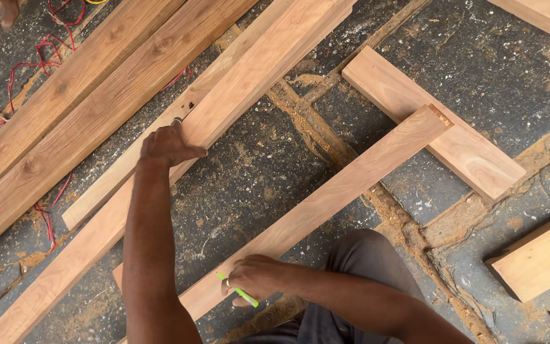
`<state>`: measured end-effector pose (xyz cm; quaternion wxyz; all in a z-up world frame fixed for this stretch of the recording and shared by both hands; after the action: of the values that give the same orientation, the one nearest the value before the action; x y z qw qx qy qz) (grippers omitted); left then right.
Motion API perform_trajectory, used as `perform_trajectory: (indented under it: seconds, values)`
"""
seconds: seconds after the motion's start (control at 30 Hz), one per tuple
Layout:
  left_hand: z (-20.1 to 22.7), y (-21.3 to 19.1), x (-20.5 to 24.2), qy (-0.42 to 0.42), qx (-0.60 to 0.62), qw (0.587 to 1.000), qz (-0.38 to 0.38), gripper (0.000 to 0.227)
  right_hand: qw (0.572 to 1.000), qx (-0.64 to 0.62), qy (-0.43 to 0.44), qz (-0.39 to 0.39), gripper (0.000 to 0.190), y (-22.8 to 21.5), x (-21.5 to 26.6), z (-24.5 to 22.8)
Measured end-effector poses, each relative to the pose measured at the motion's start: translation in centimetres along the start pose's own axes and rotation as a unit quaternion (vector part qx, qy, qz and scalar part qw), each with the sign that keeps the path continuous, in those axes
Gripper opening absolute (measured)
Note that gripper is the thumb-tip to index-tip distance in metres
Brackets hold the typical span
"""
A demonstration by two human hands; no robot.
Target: The person uses a metal speed square and a green pencil to mark straight lines and angles on several wooden planks. The person repeatedly positions the square, draws lines, and moves to different sections of the wood.
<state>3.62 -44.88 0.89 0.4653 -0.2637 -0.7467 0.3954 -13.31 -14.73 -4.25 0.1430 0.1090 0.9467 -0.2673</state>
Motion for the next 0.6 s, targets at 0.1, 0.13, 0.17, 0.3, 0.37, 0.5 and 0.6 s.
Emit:
perform_trajectory:
  seconds: [0.1, 0.13, 0.17, 0.3, 0.37, 0.5, 0.6]
  values:
    - [3.8, -0.6, -4.1, 0.014, -0.013, 1.0, 0.002, 0.108, 1.0, -0.014, 0.003, 0.006, 0.036, 0.2, -0.1, 0.6]
    - [4.8, -0.7, -5.4, 0.022, -0.019, 1.0, 0.004, 0.106, 1.0, -0.017, 0.005, 0.005, 0.035, 0.3, -0.2, 0.8]
    - [5.7, -0.8, -6.6, 0.028, -0.024, 0.999, 0.005, 0.104, 1.0, -0.007, 0.009, -0.001, 0.032, 0.4, -0.1, 1.0]
    - [8.0, -0.6, -10.9, 0.03, -0.003, 0.999, 0.014, 0.109, 0.998, -0.04, -0.009, 0.052, 0.033, -0.1, 0.2, 1.3]
    - [8.7, 0.6, -12.0, 0.018, -0.001, 0.999, 0.032, 0.113, 0.995, -0.06, -0.017, 0.074, 0.036, -0.4, 0.0, 1.6]
    - [8.1, 3.7, -12.3, 0.002, 0.056, 0.998, 0.03, 0.141, 0.998, -0.057, 0.042, 0.001, 0.034, 0.8, -0.6, 2.5]
    - [5.9, 5.1, -11.7, -0.006, 0.06, 0.997, 0.049, 0.146, 0.997, -0.043, 0.056, -0.026, 0.032, 1.3, -0.5, 1.9]
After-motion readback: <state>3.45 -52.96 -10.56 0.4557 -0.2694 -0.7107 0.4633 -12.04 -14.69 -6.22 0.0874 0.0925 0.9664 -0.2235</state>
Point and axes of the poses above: each hand's wrist, its own x-axis away from the middle knuckle, its own y-axis out of the palm, z = x × y, the point moved 8 cm from there along -x, towards the middle knuckle, and after that the axes turned 10 degrees about -y, right-handed, at the moved point
